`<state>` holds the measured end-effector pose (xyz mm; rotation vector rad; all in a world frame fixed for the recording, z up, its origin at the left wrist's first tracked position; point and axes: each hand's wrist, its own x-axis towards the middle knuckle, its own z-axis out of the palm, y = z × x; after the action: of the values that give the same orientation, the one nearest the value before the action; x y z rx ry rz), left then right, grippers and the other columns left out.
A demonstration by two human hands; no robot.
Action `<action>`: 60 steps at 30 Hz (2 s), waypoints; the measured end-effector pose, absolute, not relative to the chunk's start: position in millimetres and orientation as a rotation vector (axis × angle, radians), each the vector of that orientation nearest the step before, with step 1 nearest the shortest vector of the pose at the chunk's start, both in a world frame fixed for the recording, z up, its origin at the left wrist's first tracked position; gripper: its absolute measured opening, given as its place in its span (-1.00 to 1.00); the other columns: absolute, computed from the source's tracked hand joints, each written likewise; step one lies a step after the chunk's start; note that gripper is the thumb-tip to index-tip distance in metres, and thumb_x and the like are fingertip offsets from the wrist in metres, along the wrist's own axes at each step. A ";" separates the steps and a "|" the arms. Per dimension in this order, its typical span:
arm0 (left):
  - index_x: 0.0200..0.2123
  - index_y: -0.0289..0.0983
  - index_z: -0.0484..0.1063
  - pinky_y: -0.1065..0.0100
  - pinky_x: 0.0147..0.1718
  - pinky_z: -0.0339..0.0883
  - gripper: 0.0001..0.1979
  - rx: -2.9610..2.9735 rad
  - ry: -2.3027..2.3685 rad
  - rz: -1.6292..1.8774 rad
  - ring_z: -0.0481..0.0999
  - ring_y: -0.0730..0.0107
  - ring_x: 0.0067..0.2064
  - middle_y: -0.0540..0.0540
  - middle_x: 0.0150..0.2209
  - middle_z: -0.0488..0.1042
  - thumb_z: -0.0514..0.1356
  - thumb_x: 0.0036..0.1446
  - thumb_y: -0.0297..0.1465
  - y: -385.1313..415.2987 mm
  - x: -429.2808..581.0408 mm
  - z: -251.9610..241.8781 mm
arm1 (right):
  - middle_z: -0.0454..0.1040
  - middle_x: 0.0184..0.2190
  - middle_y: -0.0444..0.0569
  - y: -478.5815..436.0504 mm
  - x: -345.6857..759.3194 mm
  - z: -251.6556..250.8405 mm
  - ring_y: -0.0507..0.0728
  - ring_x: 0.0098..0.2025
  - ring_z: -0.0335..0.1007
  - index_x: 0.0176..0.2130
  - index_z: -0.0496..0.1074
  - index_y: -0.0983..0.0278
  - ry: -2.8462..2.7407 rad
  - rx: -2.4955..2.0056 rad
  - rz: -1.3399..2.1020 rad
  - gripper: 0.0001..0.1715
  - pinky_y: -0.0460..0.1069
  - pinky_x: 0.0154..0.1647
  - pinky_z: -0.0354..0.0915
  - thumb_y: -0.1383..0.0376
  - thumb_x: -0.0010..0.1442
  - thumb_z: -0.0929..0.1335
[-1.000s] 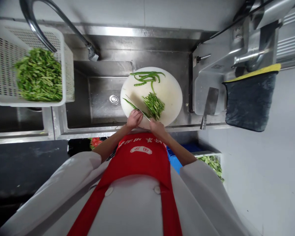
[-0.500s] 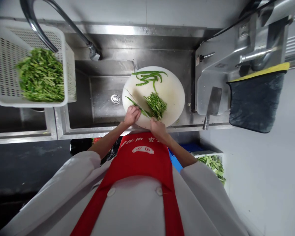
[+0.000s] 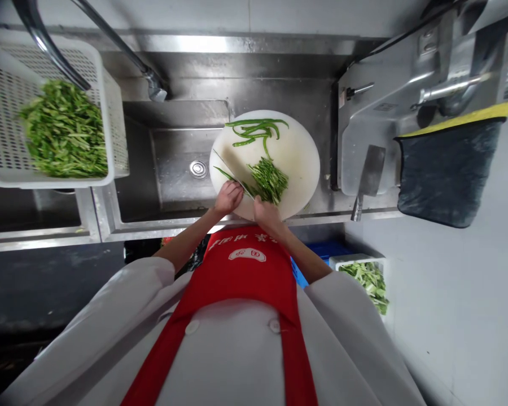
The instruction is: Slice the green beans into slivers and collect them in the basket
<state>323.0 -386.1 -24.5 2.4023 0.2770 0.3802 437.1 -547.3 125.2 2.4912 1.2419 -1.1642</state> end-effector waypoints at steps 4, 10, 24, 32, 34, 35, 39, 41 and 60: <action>-0.09 -0.24 0.51 -0.06 0.17 0.31 -0.72 2.389 0.291 0.385 0.41 0.13 0.08 -0.23 -0.05 0.50 0.01 0.39 -0.32 -389.7 322.7 -22.8 | 0.57 -0.11 0.26 -544.4 439.7 124.6 0.27 -0.02 0.53 0.10 0.30 0.37 1.289 2.515 -1.167 -0.52 0.02 -0.04 0.32 0.21 0.51 0.00; -0.08 -0.21 0.50 -0.01 0.10 0.33 -0.71 2.413 0.393 0.455 0.40 0.12 0.05 -0.21 -0.04 0.47 0.00 0.41 -0.27 -361.1 322.7 -14.2 | 0.58 -0.10 0.23 -528.7 436.1 115.7 0.27 -0.03 0.54 0.15 0.26 0.36 1.202 2.560 -1.157 -0.52 0.05 -0.02 0.32 0.19 0.51 0.01; -0.06 -0.27 0.50 -0.01 0.08 0.32 -0.68 2.400 0.321 0.368 0.36 0.11 0.04 -0.24 -0.06 0.46 -0.02 0.43 -0.29 -392.2 323.1 -16.7 | 0.56 -0.11 0.22 -583.4 437.9 131.0 0.29 -0.03 0.53 0.18 0.29 0.33 1.256 2.488 -1.139 -0.46 0.08 0.00 0.31 0.21 0.51 -0.04; -0.03 -0.26 0.50 -0.04 0.11 0.32 -0.66 2.386 0.323 0.382 0.37 0.08 0.07 -0.25 -0.05 0.47 -0.03 0.42 -0.28 -390.1 322.7 -15.6 | 0.55 -0.08 0.26 -560.8 440.2 132.1 0.27 0.03 0.50 0.15 0.30 0.36 1.309 2.525 -1.127 -0.51 0.05 0.04 0.31 0.23 0.51 0.00; -0.04 -0.26 0.49 -0.02 0.10 0.32 -0.66 2.390 0.321 0.387 0.37 0.09 0.07 -0.24 -0.05 0.48 -0.04 0.43 -0.28 -391.0 322.5 -15.9 | 0.55 -0.07 0.27 -559.4 440.6 133.3 0.27 0.03 0.51 0.14 0.30 0.36 1.285 2.517 -1.149 -0.50 0.05 0.03 0.31 0.22 0.51 0.00; -0.04 -0.26 0.49 -0.01 0.10 0.32 -0.66 2.392 0.321 0.389 0.38 0.10 0.07 -0.24 -0.05 0.48 -0.04 0.43 -0.28 -391.3 322.4 -16.1 | 0.56 -0.07 0.27 -558.2 440.8 133.4 0.27 0.03 0.51 0.15 0.29 0.37 1.273 2.517 -1.156 -0.50 0.05 0.02 0.32 0.22 0.51 0.00; -0.05 -0.25 0.49 0.00 0.08 0.34 -0.67 2.395 0.322 0.397 0.40 0.12 0.04 -0.23 -0.07 0.48 -0.05 0.43 -0.29 -390.7 322.0 -16.6 | 0.56 -0.07 0.26 -553.0 442.7 132.4 0.27 0.02 0.51 0.13 0.30 0.36 1.295 2.515 -1.138 -0.53 0.05 0.02 0.31 0.21 0.51 0.02; -0.06 -0.25 0.49 0.00 0.07 0.35 -0.67 2.393 0.324 0.396 0.41 0.12 0.03 -0.23 -0.08 0.49 -0.05 0.43 -0.30 -390.1 322.0 -16.6 | 0.56 -0.07 0.26 -551.5 443.4 132.0 0.27 0.01 0.52 0.12 0.31 0.36 1.292 2.503 -1.148 -0.54 0.05 0.03 0.30 0.21 0.51 0.03; -0.11 -0.25 0.51 0.07 0.08 0.33 -0.68 2.395 0.463 0.477 0.37 0.16 0.02 -0.22 -0.07 0.42 0.02 0.42 -0.22 -367.1 309.9 -15.2 | 0.56 -0.04 0.21 -532.8 445.3 113.4 0.24 0.03 0.51 0.13 0.31 0.34 1.284 2.611 -1.136 -0.56 0.01 0.04 0.29 0.20 0.51 0.06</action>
<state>309.9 -367.1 -15.2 2.3951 0.4635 0.4768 445.3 -532.8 113.4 2.6111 1.2843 -1.1358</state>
